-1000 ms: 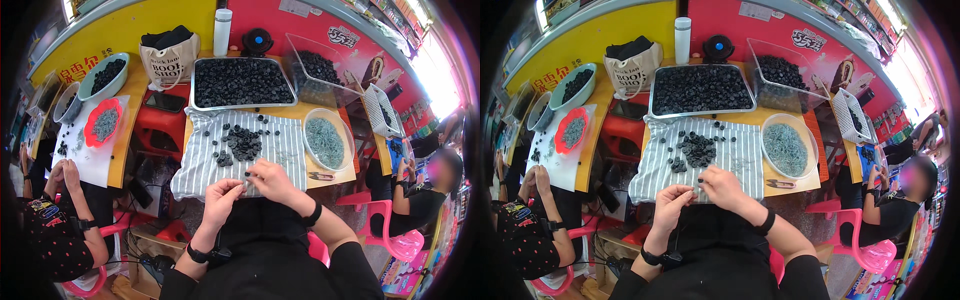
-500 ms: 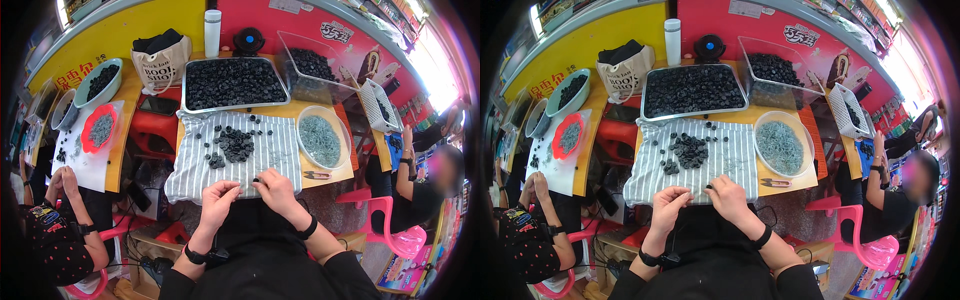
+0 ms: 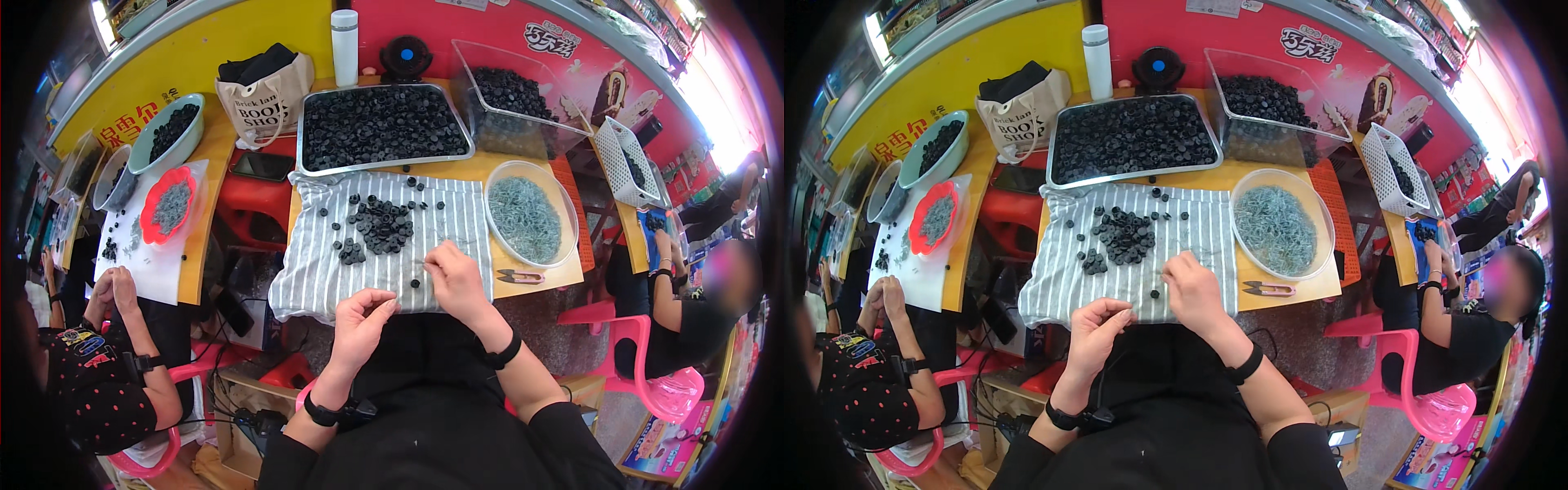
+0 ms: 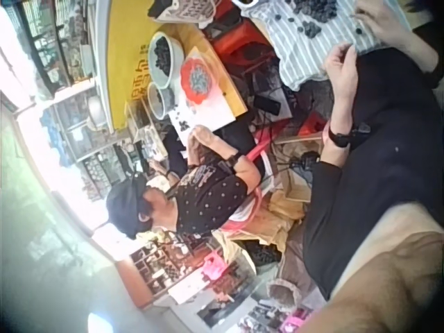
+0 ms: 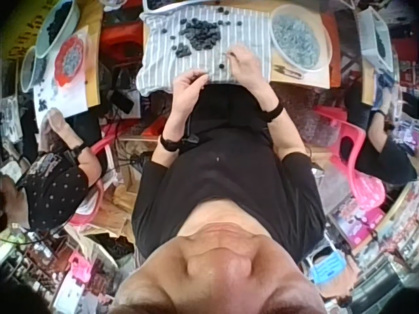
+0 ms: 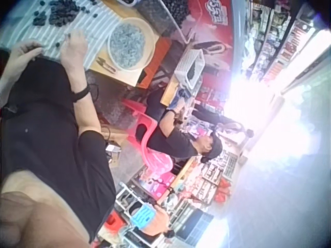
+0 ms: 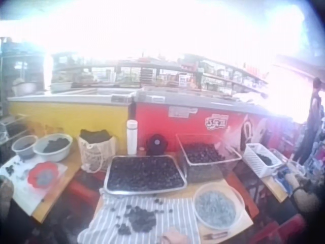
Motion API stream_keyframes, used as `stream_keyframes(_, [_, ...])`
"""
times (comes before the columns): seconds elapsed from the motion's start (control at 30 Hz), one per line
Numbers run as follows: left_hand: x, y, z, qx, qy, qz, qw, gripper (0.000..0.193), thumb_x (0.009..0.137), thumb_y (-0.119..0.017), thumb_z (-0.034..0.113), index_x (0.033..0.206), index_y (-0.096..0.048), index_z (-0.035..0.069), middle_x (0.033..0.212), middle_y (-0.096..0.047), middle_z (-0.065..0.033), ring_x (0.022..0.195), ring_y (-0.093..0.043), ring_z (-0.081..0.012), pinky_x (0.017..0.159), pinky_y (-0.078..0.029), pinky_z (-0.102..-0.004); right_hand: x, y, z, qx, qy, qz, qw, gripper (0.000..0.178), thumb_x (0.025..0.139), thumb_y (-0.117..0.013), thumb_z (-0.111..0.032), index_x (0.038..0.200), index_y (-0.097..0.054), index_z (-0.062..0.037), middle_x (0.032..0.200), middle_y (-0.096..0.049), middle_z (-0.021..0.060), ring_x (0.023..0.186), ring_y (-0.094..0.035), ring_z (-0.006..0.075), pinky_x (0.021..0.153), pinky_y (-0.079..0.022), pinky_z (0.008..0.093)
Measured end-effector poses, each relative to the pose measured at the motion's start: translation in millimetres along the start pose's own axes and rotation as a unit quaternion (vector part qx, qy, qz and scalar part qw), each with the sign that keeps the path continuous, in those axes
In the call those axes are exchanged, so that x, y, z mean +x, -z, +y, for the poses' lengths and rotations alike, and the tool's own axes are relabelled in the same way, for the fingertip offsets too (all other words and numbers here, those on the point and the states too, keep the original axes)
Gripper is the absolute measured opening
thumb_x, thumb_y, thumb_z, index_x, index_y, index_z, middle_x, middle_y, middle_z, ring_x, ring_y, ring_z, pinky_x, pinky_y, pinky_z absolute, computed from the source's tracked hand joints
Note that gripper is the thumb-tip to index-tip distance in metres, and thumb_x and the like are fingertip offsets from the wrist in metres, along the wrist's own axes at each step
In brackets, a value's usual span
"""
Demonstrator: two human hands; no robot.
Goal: Manually assembling small black plastic components by inserting blue plastic rings.
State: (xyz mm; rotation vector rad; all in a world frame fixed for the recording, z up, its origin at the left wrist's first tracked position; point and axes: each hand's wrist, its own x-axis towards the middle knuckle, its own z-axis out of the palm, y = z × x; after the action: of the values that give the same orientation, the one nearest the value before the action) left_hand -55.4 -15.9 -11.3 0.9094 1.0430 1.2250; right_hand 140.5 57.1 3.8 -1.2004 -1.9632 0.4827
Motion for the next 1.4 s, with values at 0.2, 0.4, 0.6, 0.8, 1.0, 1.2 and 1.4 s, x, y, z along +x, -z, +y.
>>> stream_keyframes(0.2, [5, -14, -3, 0.079, -0.042, -0.003, 0.996, 0.014, 0.094, -0.069, 0.004, 0.106, -0.071, -0.004, 0.090, -0.073, -0.0045, 0.082, -0.066, -0.0066, 0.072, -0.051, -0.0217, -19, -3, -4, 0.204, -0.094, 0.012, 0.974, 0.013, 0.087, -0.067, 0.006, 0.099, -0.071, 0.0011, 0.080, -0.066, 0.0098, 0.070, -0.061, 0.0172, 0.063, -0.046, 0.0280])
stream_keyframes(0.4, [2, -13, -1, 0.113, -0.033, -0.002, 0.993, 0.014, 0.094, -0.069, 0.004, 0.105, -0.071, -0.003, 0.087, -0.070, -0.0010, 0.078, -0.062, -0.0046, 0.072, -0.050, -0.0214, -25, -17, -7, 0.173, -0.080, 0.054, 0.980, 0.009, 0.084, -0.070, 0.005, 0.089, -0.070, -0.0017, 0.074, -0.066, 0.0082, 0.070, -0.061, 0.0212, 0.069, -0.046, 0.0317])
stream_keyframes(0.6, [3, -9, -3, 0.108, -0.038, -0.001, 0.993, 0.014, 0.094, -0.068, 0.003, 0.106, -0.071, -0.003, 0.088, -0.071, -0.0013, 0.080, -0.062, -0.0048, 0.073, -0.050, -0.0217, -22, -19, -12, 0.122, -0.025, 0.066, 0.990, 0.010, 0.081, -0.072, 0.007, 0.087, -0.069, -0.0015, 0.076, -0.066, 0.0105, 0.073, -0.064, 0.0269, 0.070, -0.047, 0.0346])
stream_keyframes(0.8, [3, -8, -5, 0.102, -0.035, 0.001, 0.994, 0.014, 0.094, -0.069, 0.002, 0.106, -0.071, -0.003, 0.089, -0.071, -0.0014, 0.080, -0.063, -0.0050, 0.073, -0.051, -0.0216, -21, -18, -14, 0.097, -0.015, 0.066, 0.993, 0.010, 0.081, -0.069, 0.009, 0.086, -0.067, -0.0005, 0.077, -0.066, 0.0111, 0.074, -0.063, 0.0291, 0.069, -0.048, 0.0360])
stream_keyframes(1.0, [3, -7, -6, 0.094, -0.027, 0.002, 0.995, 0.013, 0.094, -0.069, 0.001, 0.106, -0.071, -0.003, 0.090, -0.072, -0.0021, 0.082, -0.064, -0.0051, 0.074, -0.051, -0.0212, -22, -18, -13, 0.063, 0.027, 0.056, 0.996, 0.012, 0.081, -0.066, 0.010, 0.087, -0.067, -0.0004, 0.080, -0.065, 0.0113, 0.075, -0.062, 0.0302, 0.068, -0.049, 0.0369])
stream_keyframes(1.2, [3, -4, -6, 0.081, -0.033, 0.006, 0.996, 0.013, 0.094, -0.068, 0.002, 0.106, -0.072, -0.003, 0.090, -0.072, -0.0020, 0.080, -0.063, -0.0052, 0.072, -0.051, -0.0214, -27, -22, -11, 0.003, 0.088, 0.053, 0.995, 0.018, 0.075, -0.066, 0.009, 0.090, -0.069, -0.0010, 0.087, -0.065, 0.0103, 0.077, -0.062, 0.0306, 0.067, -0.050, 0.0392])
stream_keyframes(1.4, [13, 3, 15, 0.210, -0.112, 0.052, 0.970, 0.012, 0.091, -0.070, 0.004, 0.101, -0.072, -0.003, 0.087, -0.072, -0.0030, 0.073, -0.060, -0.0062, 0.068, -0.048, -0.0238, -27, -21, -18, -0.051, 0.109, 0.050, 0.991, 0.023, 0.072, -0.067, 0.007, 0.092, -0.070, -0.0027, 0.091, -0.065, 0.0092, 0.079, -0.061, 0.0295, 0.067, -0.050, 0.0384])
